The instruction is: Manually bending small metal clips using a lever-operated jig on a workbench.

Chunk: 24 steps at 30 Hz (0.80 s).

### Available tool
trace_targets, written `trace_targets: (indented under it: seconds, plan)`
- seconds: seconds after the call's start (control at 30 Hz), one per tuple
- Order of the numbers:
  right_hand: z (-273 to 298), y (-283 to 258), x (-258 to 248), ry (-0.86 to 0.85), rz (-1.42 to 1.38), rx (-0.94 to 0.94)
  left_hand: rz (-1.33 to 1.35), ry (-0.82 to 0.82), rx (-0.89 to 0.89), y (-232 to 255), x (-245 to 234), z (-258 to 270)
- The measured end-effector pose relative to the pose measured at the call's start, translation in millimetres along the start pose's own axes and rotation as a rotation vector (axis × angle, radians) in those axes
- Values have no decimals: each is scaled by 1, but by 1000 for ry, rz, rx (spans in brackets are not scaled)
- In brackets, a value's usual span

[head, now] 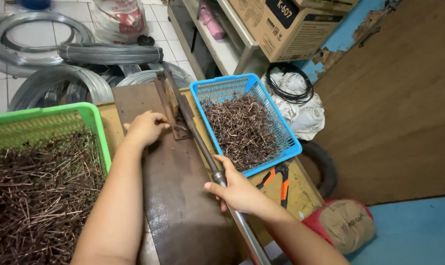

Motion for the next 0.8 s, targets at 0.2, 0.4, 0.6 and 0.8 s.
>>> trace_targets:
  seconds: [0.2,0.4,0.6,0.8]
  plan:
    - [6,-2,3,-28,98,162,40,-207,-77,-7,6,8]
    - [-3,38,19,-122,105,233,168,-159,-316,-68,-22,2]
    - [-35,90,28,-64,110,171,-36,-33,-369,-84,-84,30]
    - [-20,67,30,38,101,174,288,-39,-300,-59,-104,35]
Point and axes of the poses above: each hand's wrist, its own z-axis away from the middle knuckle, its own x-axis out of the palm, y = z × x, the point moved 10 cm from there along -z, towards the middle knuckle, and after that the axes turned 2 degrees about -y, right-handed, at the moved point
